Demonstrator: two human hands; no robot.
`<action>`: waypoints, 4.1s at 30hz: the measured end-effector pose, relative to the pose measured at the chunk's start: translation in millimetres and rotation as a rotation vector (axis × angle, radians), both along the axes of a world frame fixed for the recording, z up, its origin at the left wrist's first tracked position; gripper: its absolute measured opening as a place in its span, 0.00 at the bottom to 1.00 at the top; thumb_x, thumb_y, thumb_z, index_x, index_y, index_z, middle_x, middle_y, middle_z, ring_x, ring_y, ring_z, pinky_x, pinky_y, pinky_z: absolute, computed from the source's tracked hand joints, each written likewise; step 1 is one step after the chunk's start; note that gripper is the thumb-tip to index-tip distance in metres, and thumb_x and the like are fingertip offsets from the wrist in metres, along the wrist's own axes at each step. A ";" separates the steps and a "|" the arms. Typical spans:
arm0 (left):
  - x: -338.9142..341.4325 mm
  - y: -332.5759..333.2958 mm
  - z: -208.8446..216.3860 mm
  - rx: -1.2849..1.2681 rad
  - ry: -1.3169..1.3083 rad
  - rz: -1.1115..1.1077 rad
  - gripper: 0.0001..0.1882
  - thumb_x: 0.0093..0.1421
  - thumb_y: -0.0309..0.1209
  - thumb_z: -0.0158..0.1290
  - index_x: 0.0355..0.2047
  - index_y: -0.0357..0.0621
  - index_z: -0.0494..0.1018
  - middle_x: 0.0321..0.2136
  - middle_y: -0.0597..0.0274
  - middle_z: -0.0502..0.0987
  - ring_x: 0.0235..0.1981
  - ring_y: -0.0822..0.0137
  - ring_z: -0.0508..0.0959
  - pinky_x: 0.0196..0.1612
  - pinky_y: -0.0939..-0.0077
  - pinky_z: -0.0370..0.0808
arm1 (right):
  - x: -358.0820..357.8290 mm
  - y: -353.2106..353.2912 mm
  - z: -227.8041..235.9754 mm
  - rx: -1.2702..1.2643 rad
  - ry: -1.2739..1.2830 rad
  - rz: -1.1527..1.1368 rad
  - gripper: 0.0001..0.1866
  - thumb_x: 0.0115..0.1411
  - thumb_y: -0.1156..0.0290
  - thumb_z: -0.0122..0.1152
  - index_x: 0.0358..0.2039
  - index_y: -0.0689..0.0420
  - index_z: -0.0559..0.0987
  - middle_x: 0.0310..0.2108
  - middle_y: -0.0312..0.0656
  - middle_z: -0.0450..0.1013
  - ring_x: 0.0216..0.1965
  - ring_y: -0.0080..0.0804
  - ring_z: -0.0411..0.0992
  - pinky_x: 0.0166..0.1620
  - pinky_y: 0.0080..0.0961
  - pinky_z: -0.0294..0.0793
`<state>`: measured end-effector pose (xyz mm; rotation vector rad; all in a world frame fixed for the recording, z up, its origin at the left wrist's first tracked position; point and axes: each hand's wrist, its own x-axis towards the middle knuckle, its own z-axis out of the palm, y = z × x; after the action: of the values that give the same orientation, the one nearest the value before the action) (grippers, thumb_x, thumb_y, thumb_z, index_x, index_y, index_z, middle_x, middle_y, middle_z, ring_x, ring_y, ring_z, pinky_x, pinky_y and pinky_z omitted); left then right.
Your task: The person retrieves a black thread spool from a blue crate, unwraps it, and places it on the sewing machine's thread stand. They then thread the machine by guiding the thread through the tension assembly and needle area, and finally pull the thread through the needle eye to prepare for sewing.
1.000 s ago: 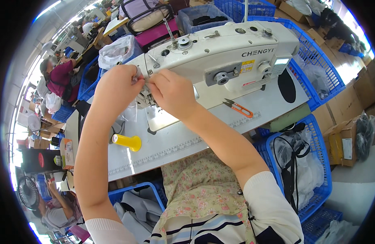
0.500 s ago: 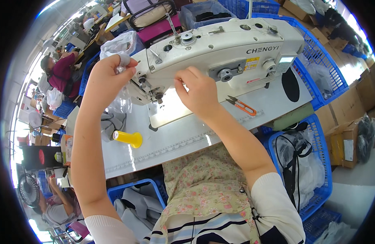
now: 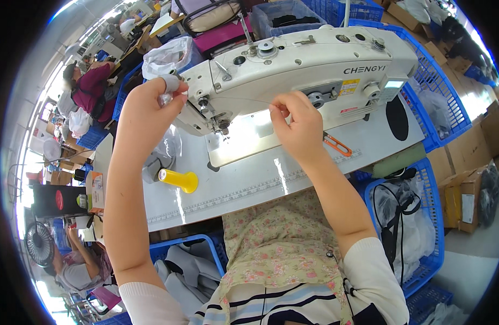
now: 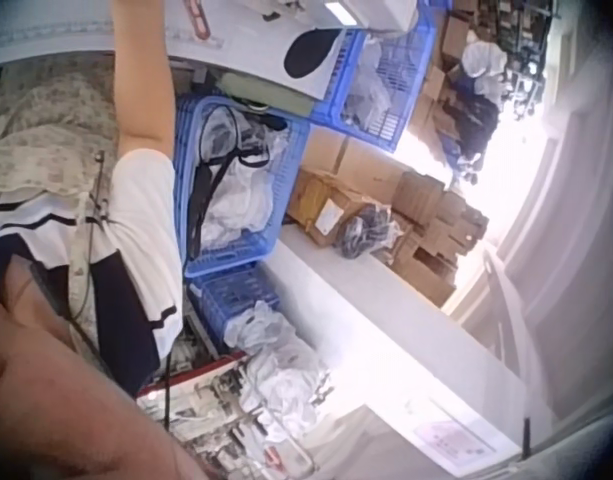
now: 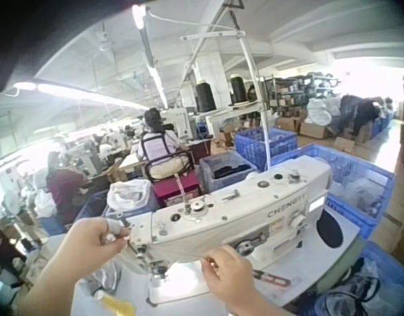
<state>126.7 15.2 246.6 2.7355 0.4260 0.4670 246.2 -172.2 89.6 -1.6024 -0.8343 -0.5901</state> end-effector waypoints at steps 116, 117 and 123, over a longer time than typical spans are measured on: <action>18.8 -44.1 -161.4 -2.545 -0.710 0.003 0.08 0.67 0.37 0.43 0.40 0.49 0.69 0.19 0.75 0.68 0.16 0.81 0.66 0.11 0.89 0.54 | -25.9 78.0 6.1 0.081 0.071 0.274 0.03 0.55 0.78 0.61 0.31 0.61 0.79 0.29 0.39 0.73 0.24 0.24 0.73 0.23 0.19 0.72; 18.9 -44.0 -162.1 -2.559 -0.713 0.020 0.08 0.67 0.37 0.43 0.39 0.49 0.69 0.19 0.75 0.68 0.16 0.81 0.66 0.11 0.89 0.54 | -24.4 78.7 3.5 0.076 0.038 0.259 0.03 0.55 0.78 0.61 0.31 0.61 0.79 0.30 0.39 0.74 0.24 0.22 0.72 0.24 0.18 0.70; 23.3 -45.8 -148.4 -2.627 -0.683 0.134 0.16 0.67 0.43 0.41 0.24 0.51 0.67 0.14 0.76 0.65 0.11 0.80 0.60 0.09 0.87 0.54 | -21.5 75.5 0.6 0.001 0.072 0.313 0.03 0.56 0.79 0.60 0.31 0.64 0.79 0.31 0.40 0.74 0.22 0.22 0.75 0.22 0.17 0.73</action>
<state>150.0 -30.5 98.2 -0.0047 0.3877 0.2767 224.7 -96.7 90.2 -1.4448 -1.0057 -0.3078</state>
